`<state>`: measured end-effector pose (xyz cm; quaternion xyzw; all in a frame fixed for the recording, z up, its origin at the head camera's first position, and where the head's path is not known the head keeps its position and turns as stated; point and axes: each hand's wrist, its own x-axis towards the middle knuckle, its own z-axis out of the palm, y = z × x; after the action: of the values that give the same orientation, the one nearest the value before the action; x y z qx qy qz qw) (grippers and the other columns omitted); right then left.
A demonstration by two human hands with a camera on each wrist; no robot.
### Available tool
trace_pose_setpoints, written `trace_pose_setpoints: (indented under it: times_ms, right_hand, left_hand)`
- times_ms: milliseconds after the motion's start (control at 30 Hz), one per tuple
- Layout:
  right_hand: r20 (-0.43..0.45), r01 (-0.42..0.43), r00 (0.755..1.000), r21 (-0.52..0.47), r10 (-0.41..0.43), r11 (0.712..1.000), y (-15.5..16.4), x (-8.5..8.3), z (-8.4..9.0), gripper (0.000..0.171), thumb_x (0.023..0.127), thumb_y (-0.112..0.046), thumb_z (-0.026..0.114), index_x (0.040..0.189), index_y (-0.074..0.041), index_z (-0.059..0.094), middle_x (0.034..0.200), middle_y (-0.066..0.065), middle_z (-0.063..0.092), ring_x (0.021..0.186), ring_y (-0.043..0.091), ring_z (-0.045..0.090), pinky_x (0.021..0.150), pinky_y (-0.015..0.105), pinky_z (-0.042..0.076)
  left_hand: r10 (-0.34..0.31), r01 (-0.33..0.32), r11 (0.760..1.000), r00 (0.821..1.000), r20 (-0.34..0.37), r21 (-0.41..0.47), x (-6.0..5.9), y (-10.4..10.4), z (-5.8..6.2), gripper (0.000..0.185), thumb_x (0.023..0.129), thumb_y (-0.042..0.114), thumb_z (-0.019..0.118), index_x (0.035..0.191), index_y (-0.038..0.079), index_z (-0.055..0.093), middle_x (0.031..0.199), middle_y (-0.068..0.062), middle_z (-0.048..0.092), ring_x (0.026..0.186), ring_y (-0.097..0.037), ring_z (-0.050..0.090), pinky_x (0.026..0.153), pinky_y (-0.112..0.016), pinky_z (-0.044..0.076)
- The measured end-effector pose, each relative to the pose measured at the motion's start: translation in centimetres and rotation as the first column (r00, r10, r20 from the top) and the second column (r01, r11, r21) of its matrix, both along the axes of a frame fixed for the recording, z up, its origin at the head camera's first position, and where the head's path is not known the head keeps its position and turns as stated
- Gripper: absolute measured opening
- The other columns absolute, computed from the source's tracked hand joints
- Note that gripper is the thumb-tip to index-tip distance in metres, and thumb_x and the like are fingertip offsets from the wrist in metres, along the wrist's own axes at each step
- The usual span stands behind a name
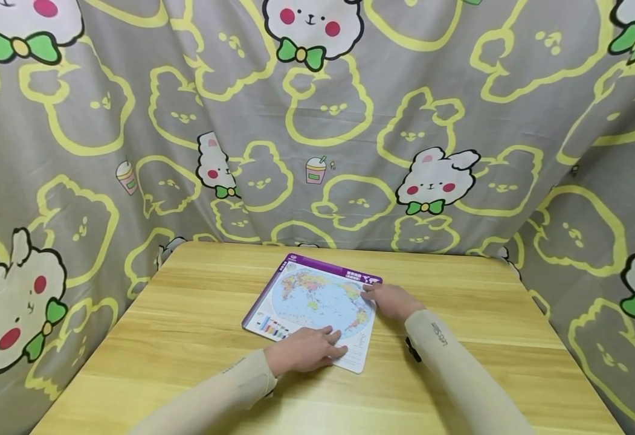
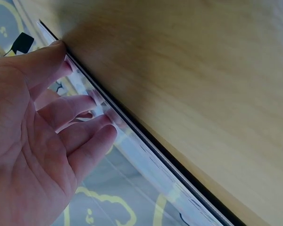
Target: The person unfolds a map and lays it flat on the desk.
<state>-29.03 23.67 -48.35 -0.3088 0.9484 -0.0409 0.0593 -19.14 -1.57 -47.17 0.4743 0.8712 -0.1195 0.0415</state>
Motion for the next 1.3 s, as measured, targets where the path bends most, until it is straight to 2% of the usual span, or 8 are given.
trace_pose_setpoints:
  times_ms: [300,533,900,1300]
  right_hand:
    - [-0.006,-0.020,1.000,-0.018,0.020,1.000,0.45,-0.27,-0.24,0.037,0.096,-0.004,0.048,0.130,-0.012,0.059,0.140,0.011,0.048,0.125,0.037,0.046,0.103,0.052,0.035]
    - [0.022,-0.017,1.000,-0.021,0.018,1.000,0.38,-0.15,-0.05,0.036,0.096,-0.003,0.048,0.130,-0.012,0.059,0.139,0.013,0.048,0.124,0.039,0.046,0.102,0.054,0.035]
    - [-0.013,-0.028,1.000,0.001,0.028,1.000,0.42,0.04,0.37,0.036,0.098,-0.006,0.043,0.131,-0.009,0.057,0.141,0.014,0.046,0.128,0.039,0.041,0.103,0.056,0.032]
    - [0.011,-0.046,0.999,0.008,0.046,0.999,0.74,-0.31,-0.10,0.039,0.100,-0.008,0.039,0.136,-0.010,0.052,0.145,0.012,0.041,0.132,0.038,0.036,0.104,0.055,0.031]
  left_hand:
    - [0.000,0.000,1.000,1.000,0.010,0.014,-0.15,0.00,-0.21,0.040,0.097,0.038,0.051,0.136,0.039,0.050,0.143,0.001,0.046,0.128,-0.021,0.045,0.094,-0.039,0.047]
    - [0.009,-0.010,1.000,1.000,0.028,0.020,0.04,0.04,-0.42,0.040,0.097,0.038,0.051,0.137,0.039,0.050,0.143,0.000,0.045,0.128,-0.022,0.045,0.094,-0.039,0.047]
    - [0.016,-0.016,1.000,1.000,-0.001,0.000,0.12,0.72,-0.51,0.042,0.098,0.037,0.049,0.140,0.037,0.045,0.145,0.000,0.043,0.129,-0.022,0.044,0.094,-0.037,0.047]
    - [0.050,-0.051,0.999,0.997,0.060,0.016,0.39,0.38,-0.17,0.043,0.100,0.035,0.043,0.143,0.034,0.041,0.148,-0.001,0.038,0.133,-0.022,0.038,0.099,-0.036,0.043]
